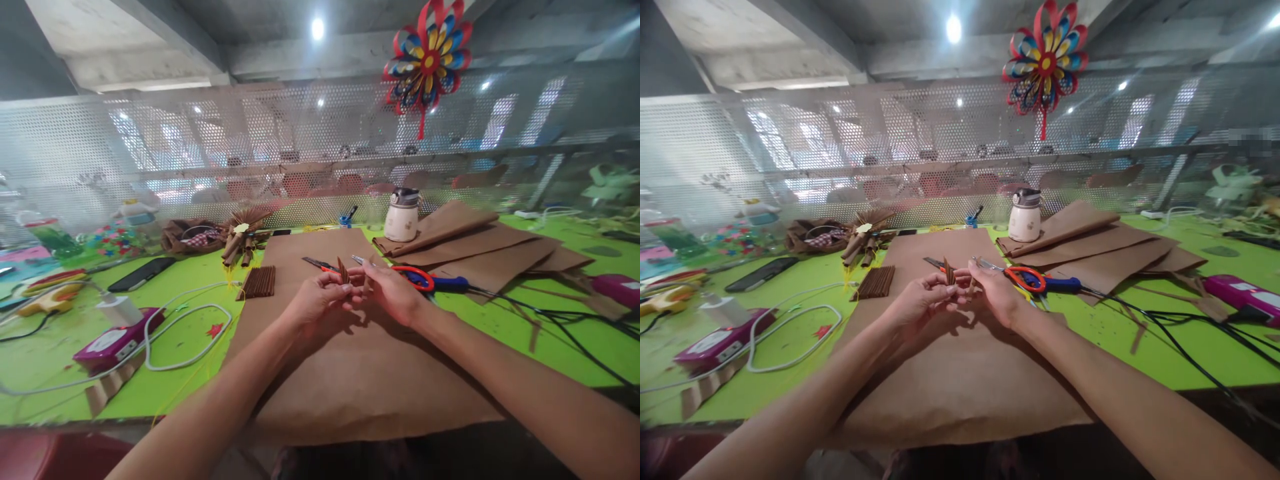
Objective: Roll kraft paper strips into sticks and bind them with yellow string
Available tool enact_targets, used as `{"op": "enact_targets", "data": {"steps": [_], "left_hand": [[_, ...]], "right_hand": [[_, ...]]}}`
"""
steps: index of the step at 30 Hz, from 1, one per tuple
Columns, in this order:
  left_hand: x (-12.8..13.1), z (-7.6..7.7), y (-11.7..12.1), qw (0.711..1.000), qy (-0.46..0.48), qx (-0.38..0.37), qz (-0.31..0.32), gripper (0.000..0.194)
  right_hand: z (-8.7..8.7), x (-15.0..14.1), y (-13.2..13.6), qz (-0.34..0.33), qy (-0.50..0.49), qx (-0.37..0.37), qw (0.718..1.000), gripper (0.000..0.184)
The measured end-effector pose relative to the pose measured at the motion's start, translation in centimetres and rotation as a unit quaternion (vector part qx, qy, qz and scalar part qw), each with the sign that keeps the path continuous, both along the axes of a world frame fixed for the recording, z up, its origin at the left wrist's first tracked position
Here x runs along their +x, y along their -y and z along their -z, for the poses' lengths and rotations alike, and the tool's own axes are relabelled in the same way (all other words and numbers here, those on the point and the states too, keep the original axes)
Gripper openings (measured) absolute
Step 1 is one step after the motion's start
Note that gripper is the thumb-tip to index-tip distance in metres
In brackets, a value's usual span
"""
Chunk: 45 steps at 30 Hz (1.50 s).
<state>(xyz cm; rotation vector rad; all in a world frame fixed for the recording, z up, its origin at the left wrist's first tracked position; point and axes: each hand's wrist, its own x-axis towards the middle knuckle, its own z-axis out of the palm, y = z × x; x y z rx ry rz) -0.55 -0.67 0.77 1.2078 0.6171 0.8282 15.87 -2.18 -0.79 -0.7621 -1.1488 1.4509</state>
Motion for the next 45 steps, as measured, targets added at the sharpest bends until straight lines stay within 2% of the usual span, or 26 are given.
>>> {"op": "enact_targets", "data": {"steps": [5, 10, 14, 16, 23, 27, 31, 35, 41, 43, 45], "left_hand": [[0.2, 0.0, 0.1, 1.0, -0.013, -0.012, -0.003, 0.018], [0.5, 0.6, 0.1, 0.999, -0.022, -0.033, -0.006, 0.019], [0.6, 0.9, 0.0, 0.998, -0.023, -0.056, 0.031, 0.018], [0.7, 0.9, 0.0, 0.997, -0.02, -0.061, 0.038, 0.018], [0.4, 1.2, -0.6, 0.997, -0.015, -0.039, 0.065, 0.019], [0.4, 1.3, -0.2, 0.996, -0.014, -0.041, 0.073, 0.021], [0.7, 1.3, 0.2, 0.994, -0.021, -0.043, 0.094, 0.02], [0.9, 1.2, 0.5, 0.996, -0.058, -0.012, 0.06, 0.015], [1.0, 0.9, 0.6, 0.999, -0.044, -0.005, -0.01, 0.011], [1.0, 0.9, 0.5, 1.0, -0.012, -0.016, -0.007, 0.015], [1.1, 1.1, 0.5, 0.999, 0.014, -0.026, 0.025, 0.021]], "right_hand": [[0.0, -0.5, 0.2, 0.036, 0.034, 0.015, 0.999, 0.035], [0.3, -1.1, 0.2, 0.101, 0.112, 0.066, 0.986, 0.036], [1.0, -1.0, -0.3, 0.201, 0.245, 0.165, 0.934, 0.044], [1.2, -0.8, -0.5, 0.228, 0.285, 0.188, 0.912, 0.045], [0.4, -0.1, -0.2, 0.245, 0.322, 0.196, 0.893, 0.045], [0.4, -0.1, -0.2, 0.254, 0.334, 0.203, 0.885, 0.047], [0.7, -0.6, 0.2, 0.251, 0.336, 0.217, 0.882, 0.045], [0.6, -0.5, 0.4, 0.26, 0.329, 0.215, 0.882, 0.044], [0.9, 0.1, -0.3, 0.239, 0.22, 0.093, 0.941, 0.042], [1.0, -0.1, -0.2, 0.221, 0.208, 0.073, 0.95, 0.042], [1.1, -0.4, 0.0, 0.191, 0.209, 0.059, 0.957, 0.042]]}}
